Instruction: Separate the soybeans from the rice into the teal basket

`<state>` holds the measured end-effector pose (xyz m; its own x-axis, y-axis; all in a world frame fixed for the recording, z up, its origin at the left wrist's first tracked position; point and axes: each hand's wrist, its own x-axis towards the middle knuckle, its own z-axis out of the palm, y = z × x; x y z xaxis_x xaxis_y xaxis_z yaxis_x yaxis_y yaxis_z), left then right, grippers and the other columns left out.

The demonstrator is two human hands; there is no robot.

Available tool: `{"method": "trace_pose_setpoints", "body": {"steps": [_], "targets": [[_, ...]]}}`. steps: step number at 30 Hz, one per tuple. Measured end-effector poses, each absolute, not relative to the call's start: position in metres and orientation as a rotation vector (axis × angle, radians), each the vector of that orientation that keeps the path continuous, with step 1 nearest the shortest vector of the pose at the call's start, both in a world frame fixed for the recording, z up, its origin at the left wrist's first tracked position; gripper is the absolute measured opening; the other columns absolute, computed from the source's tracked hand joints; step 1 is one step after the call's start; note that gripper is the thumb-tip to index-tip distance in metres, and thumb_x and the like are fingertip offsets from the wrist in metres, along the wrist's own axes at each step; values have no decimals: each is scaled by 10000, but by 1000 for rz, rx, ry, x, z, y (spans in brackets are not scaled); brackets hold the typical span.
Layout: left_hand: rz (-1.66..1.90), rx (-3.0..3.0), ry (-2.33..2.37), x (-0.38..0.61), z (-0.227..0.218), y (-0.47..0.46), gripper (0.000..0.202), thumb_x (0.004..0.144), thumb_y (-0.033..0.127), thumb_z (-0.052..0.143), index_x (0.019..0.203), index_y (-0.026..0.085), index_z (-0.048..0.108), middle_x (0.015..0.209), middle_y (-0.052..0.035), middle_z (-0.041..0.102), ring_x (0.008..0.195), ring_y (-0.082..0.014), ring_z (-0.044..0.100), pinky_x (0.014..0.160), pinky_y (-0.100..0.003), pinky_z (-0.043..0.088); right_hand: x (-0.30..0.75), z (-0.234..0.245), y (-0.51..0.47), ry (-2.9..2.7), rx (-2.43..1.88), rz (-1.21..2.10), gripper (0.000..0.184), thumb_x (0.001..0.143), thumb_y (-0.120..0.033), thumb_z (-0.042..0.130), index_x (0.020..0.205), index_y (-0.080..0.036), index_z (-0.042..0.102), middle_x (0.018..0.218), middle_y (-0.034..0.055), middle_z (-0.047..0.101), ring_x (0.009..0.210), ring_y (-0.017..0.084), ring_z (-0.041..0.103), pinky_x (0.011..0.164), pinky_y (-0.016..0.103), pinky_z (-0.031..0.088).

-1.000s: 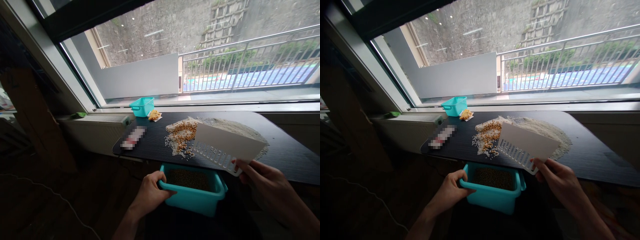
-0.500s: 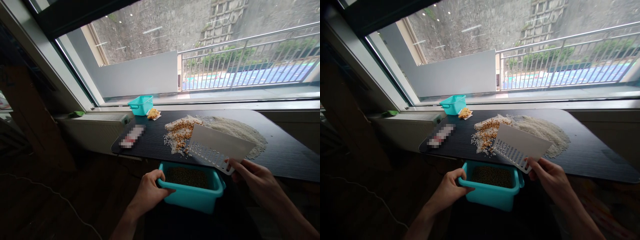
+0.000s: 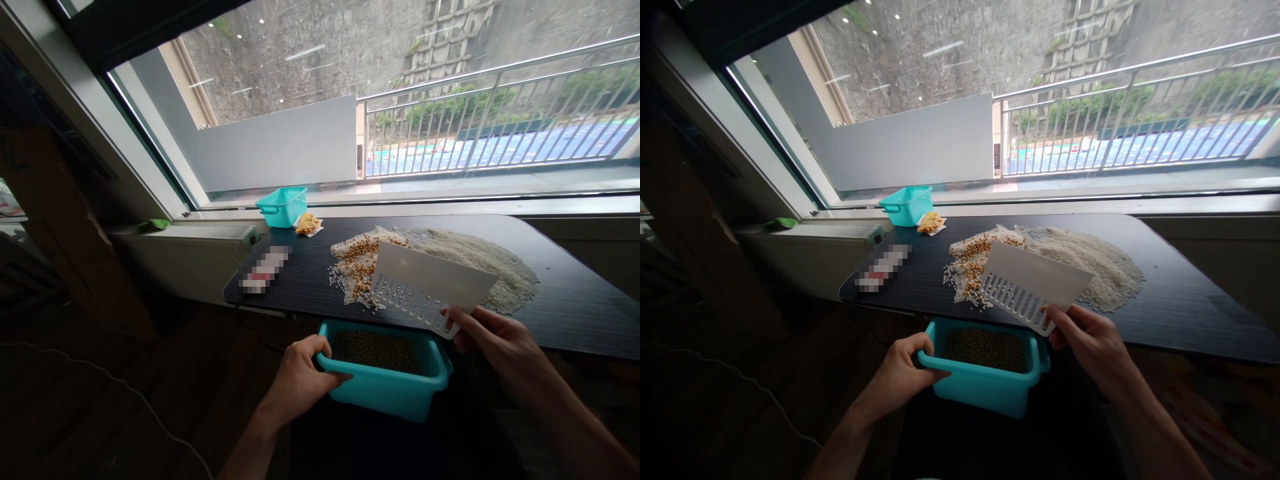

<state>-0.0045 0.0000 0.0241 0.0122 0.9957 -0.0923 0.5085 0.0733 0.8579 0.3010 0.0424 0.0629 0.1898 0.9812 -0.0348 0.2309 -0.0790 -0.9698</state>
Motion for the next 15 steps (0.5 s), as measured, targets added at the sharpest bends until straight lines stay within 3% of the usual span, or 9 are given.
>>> {"method": "trace_pose_setpoints", "body": {"steps": [5, 15], "targets": [[824, 1545, 1598, -5, 24, 0, 369, 629, 278, 853, 626, 202, 492, 670, 45, 502, 666, -123, 473, 593, -231, 312, 309, 61, 43, -1213, -1564, 950, 523, 628, -723, 810, 660, -203, 768, 493, 17, 613, 507, 149, 514, 533, 291, 434], [810, 1554, 1589, -6, 25, -1, 366, 654, 288, 849, 646, 203, 493, 681, 46, 507, 670, -124, 464, 596, -238, 316, 296, 71, 36, -1247, -1521, 979, 477, 697, -674, 803, 665, -199, 765, 496, 11, 607, 528, 152, 528, 560, 293, 437]]}}
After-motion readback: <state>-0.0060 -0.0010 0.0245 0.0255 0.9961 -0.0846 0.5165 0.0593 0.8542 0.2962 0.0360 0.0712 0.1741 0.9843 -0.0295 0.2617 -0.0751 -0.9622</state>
